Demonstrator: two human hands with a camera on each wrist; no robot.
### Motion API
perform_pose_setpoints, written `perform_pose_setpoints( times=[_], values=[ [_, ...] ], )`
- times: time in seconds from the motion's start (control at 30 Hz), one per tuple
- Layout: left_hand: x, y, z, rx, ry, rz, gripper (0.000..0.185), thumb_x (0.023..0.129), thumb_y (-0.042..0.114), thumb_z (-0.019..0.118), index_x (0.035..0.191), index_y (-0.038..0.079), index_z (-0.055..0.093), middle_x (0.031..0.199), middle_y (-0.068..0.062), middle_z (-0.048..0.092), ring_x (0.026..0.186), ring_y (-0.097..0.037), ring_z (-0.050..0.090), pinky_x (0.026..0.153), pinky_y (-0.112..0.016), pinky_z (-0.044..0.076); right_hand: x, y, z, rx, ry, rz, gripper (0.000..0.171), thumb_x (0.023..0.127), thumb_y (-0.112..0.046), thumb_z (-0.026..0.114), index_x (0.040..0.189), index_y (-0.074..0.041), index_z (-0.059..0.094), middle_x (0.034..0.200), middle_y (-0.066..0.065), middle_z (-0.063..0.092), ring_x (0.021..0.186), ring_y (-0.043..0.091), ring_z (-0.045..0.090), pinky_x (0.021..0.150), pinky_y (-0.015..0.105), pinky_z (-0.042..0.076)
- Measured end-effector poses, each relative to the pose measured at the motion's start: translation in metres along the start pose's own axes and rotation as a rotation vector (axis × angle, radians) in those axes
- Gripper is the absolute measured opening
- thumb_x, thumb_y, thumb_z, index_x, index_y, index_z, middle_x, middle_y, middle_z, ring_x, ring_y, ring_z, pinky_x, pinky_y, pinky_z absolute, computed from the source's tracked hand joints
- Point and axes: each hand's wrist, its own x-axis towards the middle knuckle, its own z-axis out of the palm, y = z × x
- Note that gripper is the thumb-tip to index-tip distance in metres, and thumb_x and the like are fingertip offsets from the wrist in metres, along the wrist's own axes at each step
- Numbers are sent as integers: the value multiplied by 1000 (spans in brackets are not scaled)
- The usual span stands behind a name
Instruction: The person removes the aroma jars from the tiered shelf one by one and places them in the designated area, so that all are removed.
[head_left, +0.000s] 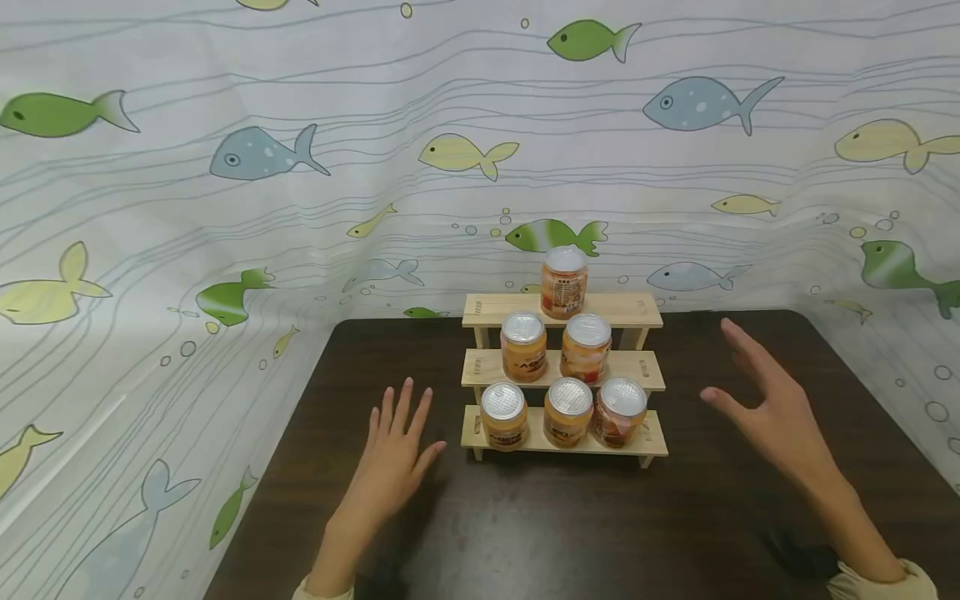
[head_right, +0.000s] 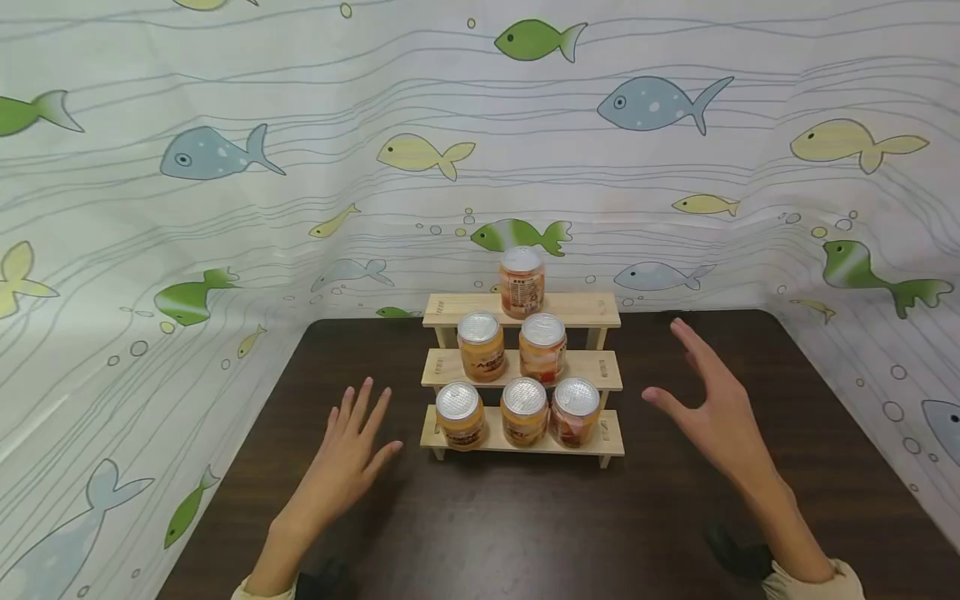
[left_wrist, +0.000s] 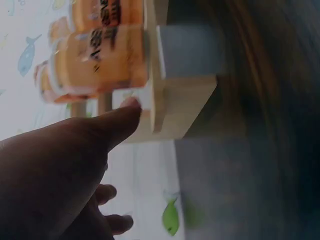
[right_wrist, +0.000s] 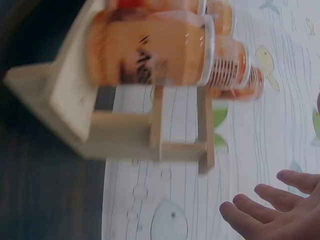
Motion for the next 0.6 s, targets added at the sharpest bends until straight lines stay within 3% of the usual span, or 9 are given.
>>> perform_pose_setpoints(
  times=[0.13,0.3,0.47,0.6],
  values=[
    [6,-4,26,-119,-31,89,98,106,42,73,175,1,16,182,-27,11,165,-58,13,127,-79,19,34,-15,11,123,-136,65,88,105,-19,78,176,-32,27,176,20,37,153,53,44,108,3,40],
    [17,-12,63,-226,-61,115,113,104,54,72,176,2,3,183,-25,4,167,-54,9,130,-75,14,73,-29,26,288,-255,55,83,108,-13,72,177,-22,26,179,19,32,160,49,37,102,4,46],
    [21,-21,102,-282,-57,118,121,100,68,67,177,10,-6,184,-24,-1,169,-50,2,132,-72,7,106,-39,35,358,-350,67,79,110,-17,70,176,-13,27,179,18,33,161,47,37,100,5,48],
    [18,-1,81,-295,-73,96,123,98,58,77,176,4,-2,181,-31,4,165,-59,9,125,-81,16,124,-46,41,376,-369,85,78,110,-19,70,175,-11,28,178,18,35,161,45,38,111,13,48]
  ],
)
